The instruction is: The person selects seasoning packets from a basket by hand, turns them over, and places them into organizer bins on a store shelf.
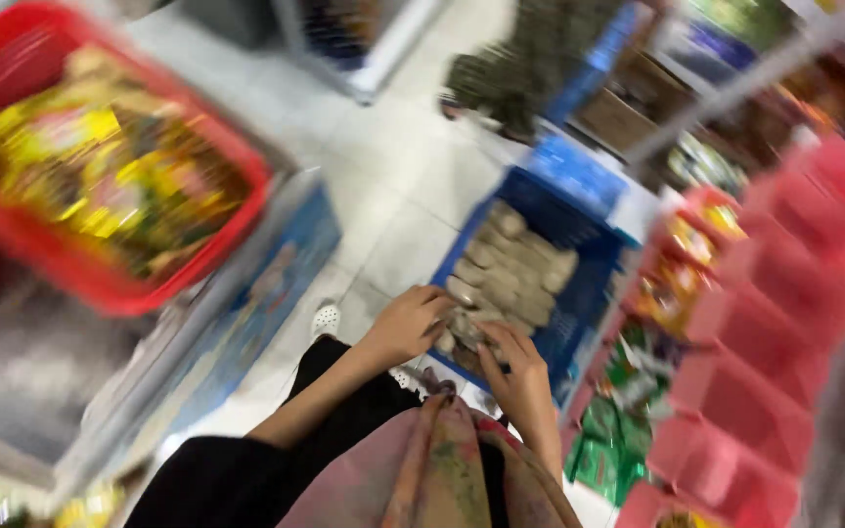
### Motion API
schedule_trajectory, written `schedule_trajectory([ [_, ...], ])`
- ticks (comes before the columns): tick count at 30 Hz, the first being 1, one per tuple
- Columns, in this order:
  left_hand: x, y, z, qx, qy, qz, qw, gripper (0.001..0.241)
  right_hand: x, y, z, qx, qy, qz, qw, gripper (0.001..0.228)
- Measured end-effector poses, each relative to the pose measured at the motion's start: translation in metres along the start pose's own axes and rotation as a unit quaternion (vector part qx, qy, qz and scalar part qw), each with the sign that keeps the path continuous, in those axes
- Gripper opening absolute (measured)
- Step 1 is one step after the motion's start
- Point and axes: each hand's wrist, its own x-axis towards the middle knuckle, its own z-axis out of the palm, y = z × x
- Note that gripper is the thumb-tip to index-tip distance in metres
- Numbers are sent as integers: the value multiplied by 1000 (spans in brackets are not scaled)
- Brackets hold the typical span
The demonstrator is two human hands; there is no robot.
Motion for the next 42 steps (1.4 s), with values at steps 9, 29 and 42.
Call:
schedule_trajectory([
  [9, -108, -18, -133, 32, 148, -34, 988, 30, 26, -92, 116, 50, -129, -96, 986, 35],
  [29, -204, -186, -352, 274, 241, -81, 927, 20, 118, -246, 365, 48, -168, -192, 966, 32],
  [42, -161, -328, -401, 497, 236, -252, 796, 44, 180, -199, 499, 34, -359, -32, 932, 56],
])
